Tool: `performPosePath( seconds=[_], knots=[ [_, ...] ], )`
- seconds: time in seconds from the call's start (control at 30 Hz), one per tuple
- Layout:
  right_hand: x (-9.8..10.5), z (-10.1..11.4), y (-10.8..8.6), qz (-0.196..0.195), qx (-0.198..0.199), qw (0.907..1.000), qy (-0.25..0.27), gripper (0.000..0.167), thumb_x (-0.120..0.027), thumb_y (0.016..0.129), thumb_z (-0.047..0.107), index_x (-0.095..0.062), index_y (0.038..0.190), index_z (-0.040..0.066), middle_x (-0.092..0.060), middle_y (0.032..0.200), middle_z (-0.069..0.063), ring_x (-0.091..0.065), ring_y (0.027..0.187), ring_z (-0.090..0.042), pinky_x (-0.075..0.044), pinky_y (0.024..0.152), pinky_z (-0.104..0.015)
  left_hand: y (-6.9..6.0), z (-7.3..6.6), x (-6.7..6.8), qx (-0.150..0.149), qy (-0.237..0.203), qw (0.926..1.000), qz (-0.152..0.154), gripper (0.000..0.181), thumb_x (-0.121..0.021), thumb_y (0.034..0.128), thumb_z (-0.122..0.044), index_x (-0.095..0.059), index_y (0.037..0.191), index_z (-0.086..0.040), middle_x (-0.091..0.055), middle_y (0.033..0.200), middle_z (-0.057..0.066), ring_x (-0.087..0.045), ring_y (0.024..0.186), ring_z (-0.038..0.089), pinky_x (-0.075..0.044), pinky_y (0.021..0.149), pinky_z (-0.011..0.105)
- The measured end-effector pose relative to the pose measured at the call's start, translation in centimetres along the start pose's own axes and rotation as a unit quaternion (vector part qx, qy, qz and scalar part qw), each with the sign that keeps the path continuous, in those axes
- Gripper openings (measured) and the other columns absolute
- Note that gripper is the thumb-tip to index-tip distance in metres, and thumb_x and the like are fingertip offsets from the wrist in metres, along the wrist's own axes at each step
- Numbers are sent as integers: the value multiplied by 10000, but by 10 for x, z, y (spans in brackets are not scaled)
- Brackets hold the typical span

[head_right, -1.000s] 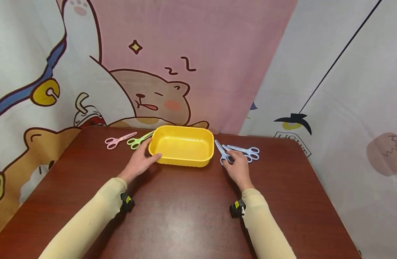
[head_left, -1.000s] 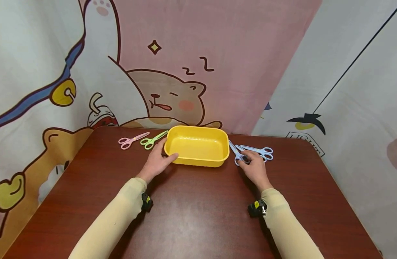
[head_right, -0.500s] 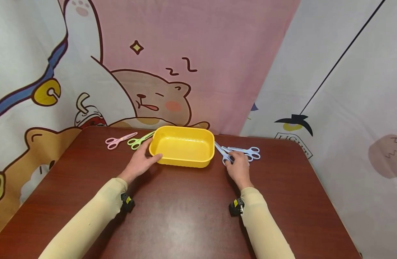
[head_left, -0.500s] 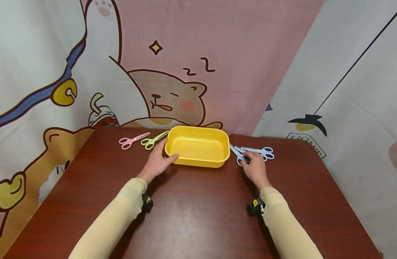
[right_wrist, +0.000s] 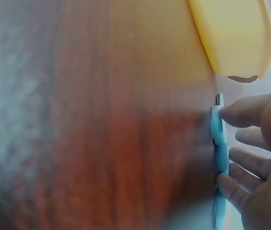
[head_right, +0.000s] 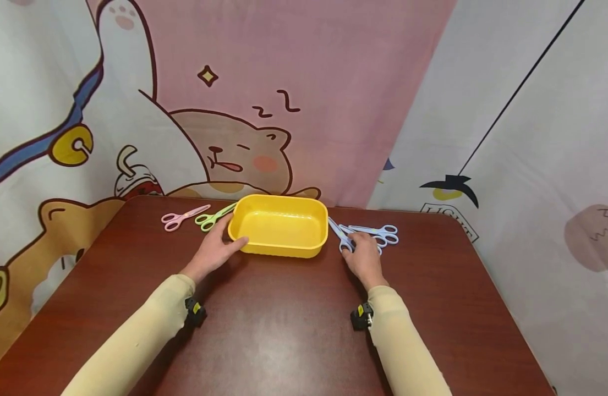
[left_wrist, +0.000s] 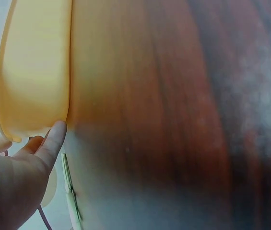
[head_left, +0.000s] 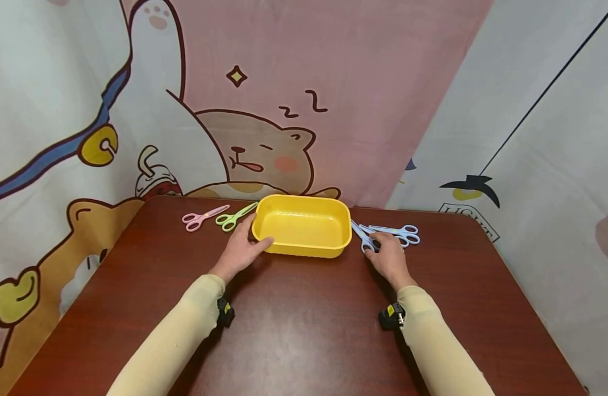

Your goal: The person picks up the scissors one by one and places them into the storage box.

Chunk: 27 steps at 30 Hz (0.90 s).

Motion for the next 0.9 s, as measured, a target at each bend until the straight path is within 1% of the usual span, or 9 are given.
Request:
performPosePath(
  seconds=[0.17, 0.47, 0.57, 0.77, 0.9],
  knots=[
    [1, -2, 3, 96, 32, 9999, 79, 443, -769, 863, 65, -660, 1271, -70, -615, 1303, -317, -520, 1271, -499, -391, 1089, -599, -2, 0, -1, 106, 16, 9999, 22, 932, -770, 922, -425, -253, 1636, -123, -397, 1538, 170, -487, 1316, 324, -439, 1108, 498],
    [0, -4, 9, 202, -119, 9995, 234, 482, -794, 830, 34, -677, 1292, -36, -619, 1329, -302, -533, 1279, -478, -410, 1075, -589, 0, -2, -1, 77, 70, 9999, 7, 929, -769, 924, -410, -250, 1632, -107, -402, 1541, 177, -484, 1326, 329, -422, 1121, 506],
    [-1, -4, 10, 262, -163, 9991, 276, 504, -797, 825, 18, -673, 1312, -23, -618, 1351, -287, -522, 1293, -476, -389, 1080, -601, 0, -2, -1, 53, 70, 10000, 20, 926, -768, 925, -406, -251, 1632, -106, -407, 1535, 181, -487, 1322, 332, -423, 1119, 507],
    [-1, -2, 9, 484, -174, 9982, 300, 523, -804, 837, 37, -655, 1335, -25, -568, 1391, -301, -440, 1323, -501, -294, 1103, -646, -1, -3, 0, 38, 143, 9999, 17, 930, -765, 927, -408, -244, 1633, -98, -401, 1550, 185, -464, 1354, 336, -394, 1144, 516],
    [-1, -2, 9, 625, -152, 9977, 190, 519, -821, 841, 75, -653, 1319, -35, -549, 1379, -317, -424, 1320, -510, -295, 1106, -650, -1, -4, 0, 36, 161, 9999, 31, 926, -761, 932, -398, -241, 1632, -88, -397, 1555, 189, -464, 1357, 340, -394, 1144, 519]
  ],
)
Point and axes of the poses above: each hand's wrist, its own y-axis towards the middle knuckle, its own x-axis out of the back of the hand, z = x × y, the point moved 4 cm from there along y, towards the middle knuckle
